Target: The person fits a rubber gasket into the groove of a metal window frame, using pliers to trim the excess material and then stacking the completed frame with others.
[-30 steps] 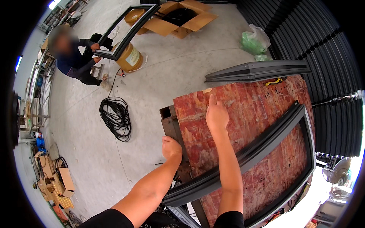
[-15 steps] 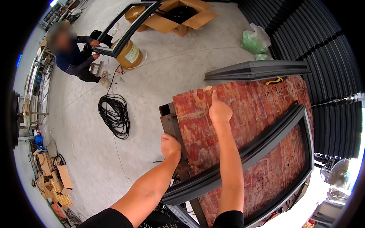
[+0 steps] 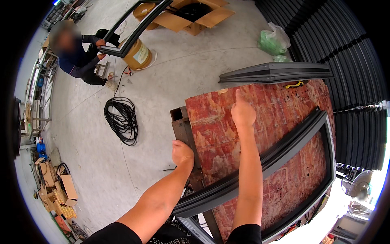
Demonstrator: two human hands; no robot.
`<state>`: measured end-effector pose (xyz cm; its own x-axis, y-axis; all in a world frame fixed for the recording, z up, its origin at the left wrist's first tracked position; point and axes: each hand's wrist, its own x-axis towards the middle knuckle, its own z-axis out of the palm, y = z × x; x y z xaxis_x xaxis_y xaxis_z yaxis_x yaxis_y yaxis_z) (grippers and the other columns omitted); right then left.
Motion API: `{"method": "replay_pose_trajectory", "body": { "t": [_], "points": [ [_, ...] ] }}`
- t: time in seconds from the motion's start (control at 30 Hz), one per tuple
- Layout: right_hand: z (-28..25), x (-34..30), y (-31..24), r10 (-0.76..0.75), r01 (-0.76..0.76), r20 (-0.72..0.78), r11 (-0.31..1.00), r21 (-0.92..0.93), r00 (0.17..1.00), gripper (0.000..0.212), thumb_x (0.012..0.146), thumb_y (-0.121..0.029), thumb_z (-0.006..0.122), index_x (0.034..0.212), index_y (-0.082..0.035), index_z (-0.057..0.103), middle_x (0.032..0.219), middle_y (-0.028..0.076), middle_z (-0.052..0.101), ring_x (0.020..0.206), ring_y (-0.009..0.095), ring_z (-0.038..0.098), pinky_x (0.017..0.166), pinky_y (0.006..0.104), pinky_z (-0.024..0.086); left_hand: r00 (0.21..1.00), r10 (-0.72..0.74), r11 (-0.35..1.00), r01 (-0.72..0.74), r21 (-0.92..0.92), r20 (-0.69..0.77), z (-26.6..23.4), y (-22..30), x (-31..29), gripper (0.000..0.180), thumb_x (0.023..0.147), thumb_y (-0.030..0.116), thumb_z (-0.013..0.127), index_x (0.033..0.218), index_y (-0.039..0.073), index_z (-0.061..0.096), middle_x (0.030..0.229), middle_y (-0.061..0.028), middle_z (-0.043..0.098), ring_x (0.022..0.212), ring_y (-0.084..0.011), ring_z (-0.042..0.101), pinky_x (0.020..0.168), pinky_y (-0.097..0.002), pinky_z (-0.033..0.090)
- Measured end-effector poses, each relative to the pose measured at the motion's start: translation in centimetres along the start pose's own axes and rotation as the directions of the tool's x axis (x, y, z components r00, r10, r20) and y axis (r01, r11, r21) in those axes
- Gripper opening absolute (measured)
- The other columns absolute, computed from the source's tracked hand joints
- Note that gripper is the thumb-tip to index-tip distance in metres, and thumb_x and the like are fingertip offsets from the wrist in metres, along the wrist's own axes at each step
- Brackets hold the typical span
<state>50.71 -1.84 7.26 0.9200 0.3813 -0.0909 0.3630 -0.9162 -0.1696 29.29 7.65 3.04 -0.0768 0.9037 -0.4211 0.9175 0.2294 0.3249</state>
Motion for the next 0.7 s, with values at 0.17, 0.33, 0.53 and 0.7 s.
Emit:
{"method": "replay_pose_trajectory", "body": {
  "t": [0.17, 0.33, 0.53, 0.7],
  "points": [
    [-0.3, 0.2, -0.4, -0.027, 0.03, 0.075, 0.999, -0.028, 0.997, 0.054, 0.086, -0.017, 0.048, 0.139, -0.026, 0.047, 0.083, 0.013, 0.068, 0.074, 0.034, 0.065, 0.064, 0.0468, 0.05, 0.999, 0.022, 1.0, -0.023, -0.01, -0.03, 0.2, 0.0, -0.1, 0.051, 0.098, 0.038, 0.022, 0.099, 0.005, 0.062, 0.092, -0.024, 0.067, 0.085, -0.0477, 0.061, 0.076, -0.0553, 0.048],
    [1.0, 0.0, 0.5, -0.009, 0.011, 0.095, 1.0, -0.024, 0.995, 0.056, 0.085, -0.016, 0.048, 0.14, -0.027, 0.045, 0.084, 0.013, 0.069, 0.078, 0.033, 0.066, 0.065, 0.0457, 0.051, 0.999, 0.047, 0.999, -0.047, -0.023, 0.002, 0.6, -0.6, 0.2, 0.051, 0.098, 0.038, 0.022, 0.098, 0.005, 0.061, 0.091, -0.0237, 0.067, 0.085, -0.0475, 0.061, 0.076, -0.0556, 0.047],
    [0.6, -2.4, 0.2, 0.059, -0.05, 0.119, 0.995, -0.081, 0.991, 0.057, 0.085, -0.016, 0.048, 0.142, -0.022, 0.044, 0.081, 0.012, 0.068, 0.073, 0.032, 0.066, 0.064, 0.0452, 0.051, 0.999, 0.037, 0.999, -0.037, -0.017, 0.003, 0.3, -0.5, 0.1, 0.051, 0.099, 0.038, 0.022, 0.097, 0.006, 0.061, 0.091, -0.0226, 0.067, 0.084, -0.0473, 0.061, 0.074, -0.0557, 0.047],
    [1.1, -4.6, -0.1, 0.051, -0.043, 0.101, 0.996, -0.081, 0.994, 0.058, 0.085, -0.017, 0.05, 0.142, -0.015, 0.043, 0.078, 0.013, 0.067, 0.07, 0.032, 0.065, 0.062, 0.0455, 0.051, 0.998, 0.058, 0.998, -0.059, -0.029, -0.037, 0.7, -0.7, 0.1, 0.051, 0.099, 0.038, 0.022, 0.097, 0.006, 0.061, 0.09, -0.0224, 0.067, 0.083, -0.047, 0.061, 0.074, -0.0557, 0.048]
  ]
}}
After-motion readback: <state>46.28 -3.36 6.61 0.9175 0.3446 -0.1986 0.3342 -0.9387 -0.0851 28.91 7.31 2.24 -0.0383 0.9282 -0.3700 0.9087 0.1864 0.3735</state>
